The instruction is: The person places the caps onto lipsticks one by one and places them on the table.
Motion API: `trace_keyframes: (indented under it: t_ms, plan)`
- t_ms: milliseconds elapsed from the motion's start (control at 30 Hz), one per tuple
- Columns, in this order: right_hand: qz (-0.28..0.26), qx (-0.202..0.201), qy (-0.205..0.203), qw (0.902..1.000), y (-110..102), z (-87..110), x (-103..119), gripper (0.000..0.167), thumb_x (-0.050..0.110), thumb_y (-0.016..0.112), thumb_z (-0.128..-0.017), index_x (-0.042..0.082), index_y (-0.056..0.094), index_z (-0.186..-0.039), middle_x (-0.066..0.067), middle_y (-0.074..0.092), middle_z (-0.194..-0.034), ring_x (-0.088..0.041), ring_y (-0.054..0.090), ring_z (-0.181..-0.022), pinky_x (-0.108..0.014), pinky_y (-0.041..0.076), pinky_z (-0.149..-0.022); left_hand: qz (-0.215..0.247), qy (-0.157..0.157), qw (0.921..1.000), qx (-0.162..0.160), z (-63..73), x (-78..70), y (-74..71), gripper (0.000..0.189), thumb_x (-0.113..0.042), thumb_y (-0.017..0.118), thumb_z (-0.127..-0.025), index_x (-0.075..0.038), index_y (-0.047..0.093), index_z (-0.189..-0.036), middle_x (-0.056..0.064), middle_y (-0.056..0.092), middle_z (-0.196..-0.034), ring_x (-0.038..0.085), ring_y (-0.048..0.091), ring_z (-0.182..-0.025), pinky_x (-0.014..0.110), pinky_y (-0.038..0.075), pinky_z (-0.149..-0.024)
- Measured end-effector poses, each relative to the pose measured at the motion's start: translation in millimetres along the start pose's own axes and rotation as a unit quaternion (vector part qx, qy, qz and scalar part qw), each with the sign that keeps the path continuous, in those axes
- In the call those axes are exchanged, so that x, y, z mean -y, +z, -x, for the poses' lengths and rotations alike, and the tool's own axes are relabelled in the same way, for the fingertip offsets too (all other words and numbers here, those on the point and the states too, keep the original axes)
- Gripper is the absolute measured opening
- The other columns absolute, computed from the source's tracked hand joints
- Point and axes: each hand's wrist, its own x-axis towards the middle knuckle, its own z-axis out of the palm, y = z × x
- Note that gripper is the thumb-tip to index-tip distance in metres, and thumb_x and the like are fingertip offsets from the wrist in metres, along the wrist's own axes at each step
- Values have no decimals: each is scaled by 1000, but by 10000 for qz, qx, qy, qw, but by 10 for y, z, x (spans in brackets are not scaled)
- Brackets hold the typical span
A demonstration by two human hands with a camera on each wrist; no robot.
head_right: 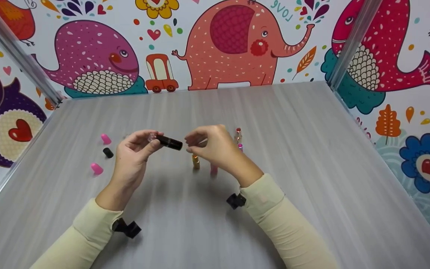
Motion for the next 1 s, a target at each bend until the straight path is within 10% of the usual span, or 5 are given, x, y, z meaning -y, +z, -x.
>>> trace_keyframes:
  t_ms: [1000]
  plan:
    - [595,-979,764,9905,-594,28,-109,24,18,83,-96,7,81,-118,-9,80,-114,-24,78,-101,-14,58,-83,94,784,9886,-1284,-285,-443,-494,18,8,75,-95,-3,77,-109,13,77,-110,23,71,-104,30,61,-93]
